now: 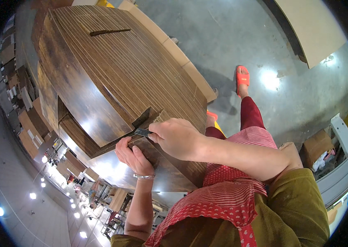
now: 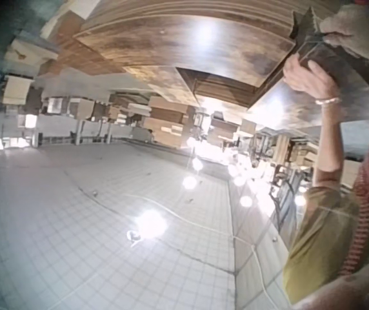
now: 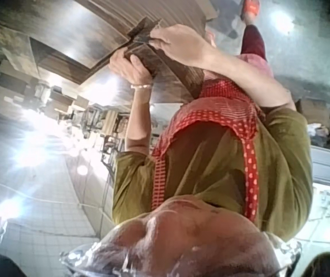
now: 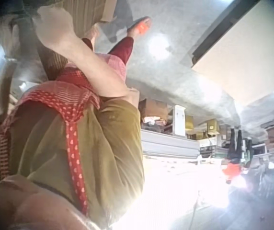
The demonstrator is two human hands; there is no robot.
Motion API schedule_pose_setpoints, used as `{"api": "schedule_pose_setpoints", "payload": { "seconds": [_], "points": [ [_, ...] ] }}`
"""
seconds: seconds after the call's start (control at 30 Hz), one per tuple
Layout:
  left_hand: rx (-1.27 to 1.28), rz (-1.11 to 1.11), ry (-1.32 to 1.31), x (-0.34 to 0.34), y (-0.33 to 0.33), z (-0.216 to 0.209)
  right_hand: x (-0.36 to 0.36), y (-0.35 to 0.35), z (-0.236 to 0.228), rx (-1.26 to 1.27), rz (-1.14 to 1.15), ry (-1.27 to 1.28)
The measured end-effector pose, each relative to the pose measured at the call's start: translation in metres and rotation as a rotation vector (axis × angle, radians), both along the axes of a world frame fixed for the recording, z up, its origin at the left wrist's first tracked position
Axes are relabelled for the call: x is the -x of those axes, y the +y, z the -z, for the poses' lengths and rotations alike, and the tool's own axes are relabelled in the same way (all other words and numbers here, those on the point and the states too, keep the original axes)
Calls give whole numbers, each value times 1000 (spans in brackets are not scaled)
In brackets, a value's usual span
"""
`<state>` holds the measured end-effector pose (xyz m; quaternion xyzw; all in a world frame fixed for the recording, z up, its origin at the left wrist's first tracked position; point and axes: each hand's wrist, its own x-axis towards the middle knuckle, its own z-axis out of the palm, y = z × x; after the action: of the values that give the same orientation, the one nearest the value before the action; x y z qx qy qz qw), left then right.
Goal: The person cleans a small wooden piece using a cloth and then uses a utility knife to trim the edges of several large wooden furniture panels stacked on a pallet.
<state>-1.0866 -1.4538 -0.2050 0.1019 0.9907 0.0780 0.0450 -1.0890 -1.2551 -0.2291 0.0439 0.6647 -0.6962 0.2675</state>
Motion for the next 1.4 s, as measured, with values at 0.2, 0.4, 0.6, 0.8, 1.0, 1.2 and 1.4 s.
{"api": "schedule_pose_setpoints", "payload": {
  "seconds": [0.2,0.4,0.6,0.8,1.0,1.2,1.4],
  "points": [
    [-8,-3,-19,-1,1,-1,-1,-1,52,-268,-29,56],
    [1,12,-27,0,-1,-4,0,-4,18,-180,-11,179],
    [24,17,-42,2,2,-1,1,4,55,-314,-30,48],
    [-36,-16,-69,-2,-1,-4,4,1,32,-193,-159,78],
    [-6,2,-52,-1,-1,-6,13,1,-7,-223,-232,85],
    [28,12,-16,1,2,1,6,2,21,-216,-48,197],
    [-34,-7,-58,-1,-1,-1,-8,-7,47,-234,59,241]
  ]
}}
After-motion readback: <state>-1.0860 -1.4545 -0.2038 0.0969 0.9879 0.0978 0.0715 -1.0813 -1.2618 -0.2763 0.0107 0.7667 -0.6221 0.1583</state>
